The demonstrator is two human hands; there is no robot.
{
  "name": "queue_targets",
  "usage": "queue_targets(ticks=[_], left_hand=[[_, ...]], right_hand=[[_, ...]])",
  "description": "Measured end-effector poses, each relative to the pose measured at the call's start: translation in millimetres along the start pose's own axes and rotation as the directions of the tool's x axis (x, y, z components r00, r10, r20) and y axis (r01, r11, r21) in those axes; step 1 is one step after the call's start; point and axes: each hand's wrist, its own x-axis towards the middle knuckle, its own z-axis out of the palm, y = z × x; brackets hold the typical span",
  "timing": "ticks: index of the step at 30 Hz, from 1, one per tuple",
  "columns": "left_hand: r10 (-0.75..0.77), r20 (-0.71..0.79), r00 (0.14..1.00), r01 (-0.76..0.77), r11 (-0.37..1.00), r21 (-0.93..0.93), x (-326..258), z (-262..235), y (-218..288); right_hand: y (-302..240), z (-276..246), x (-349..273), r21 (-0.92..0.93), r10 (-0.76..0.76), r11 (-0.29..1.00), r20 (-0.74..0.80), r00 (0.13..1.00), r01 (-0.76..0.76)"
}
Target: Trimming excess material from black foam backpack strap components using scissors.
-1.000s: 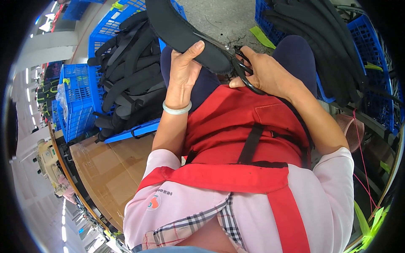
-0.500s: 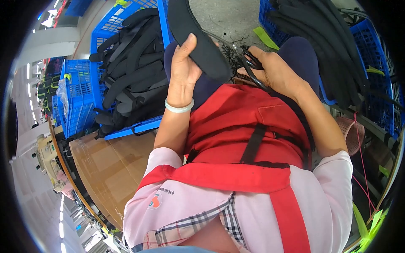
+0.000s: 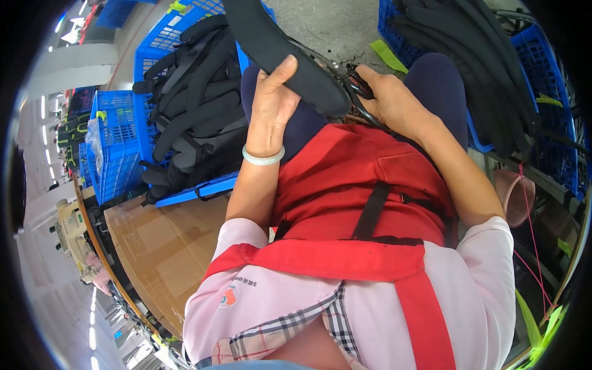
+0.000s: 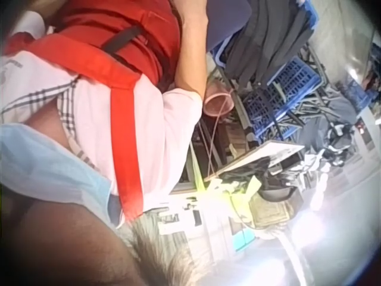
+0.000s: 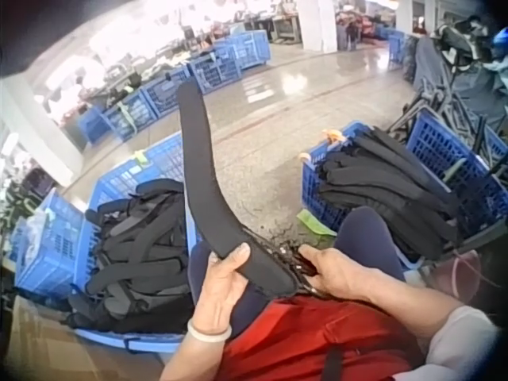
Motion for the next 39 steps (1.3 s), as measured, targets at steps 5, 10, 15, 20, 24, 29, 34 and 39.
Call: queue_targets(ticks=[5,10,15,20,24,29,34,39], left_hand=[[-0.033,-0.009,0.999,0.033,0.998,-0.05,5.9,-8.5,8.8],[-0.009,-0.014,1.0,0.009,1.0,-0.002,2.2,-1.2,1.0],[-0.008,0.0,1.0,0.008,1.0,-0.005,3.5,-3.6,1.9],[-0.004,0.017,1.0,0.004,0.999,-0.045,4.7,-7.2,12.2],[0.03,0.027,0.999,-0.031,0.998,0.063,2.7,-9.4,5.8],[0.013,0.027,1.0,-0.014,0.999,0.05,1.7,-4.2,4.1],[0.016,0.018,1.0,-0.017,1.0,0.023,2.4,-2.0,1.6],[0.014,0.019,1.0,-0.013,1.0,-0.011,0.1,-5.6,5.3]], right_hand=[[0.2,3.2,-5.1,-0.004,0.061,0.998,0.023,0.998,-0.061],[7.2,11.3,-3.2,-0.011,-0.033,0.999,-0.069,0.997,0.032],[6.2,9.6,2.0,-0.039,-0.032,0.999,-0.07,0.997,0.03],[4.1,6.9,-0.6,-0.029,0.03,0.999,-0.024,0.999,-0.031],[-0.2,9.9,-1.9,-0.057,0.037,0.998,-0.022,0.999,-0.038],[4.1,9.2,1.2,-0.039,-0.009,0.999,0.024,1.0,0.01],[13.9,5.7,-0.1,-0.024,-0.013,1.0,0.03,0.999,0.013],[0.6,-4.9,-7.2,0.065,-0.03,0.997,0.004,1.0,0.03]])
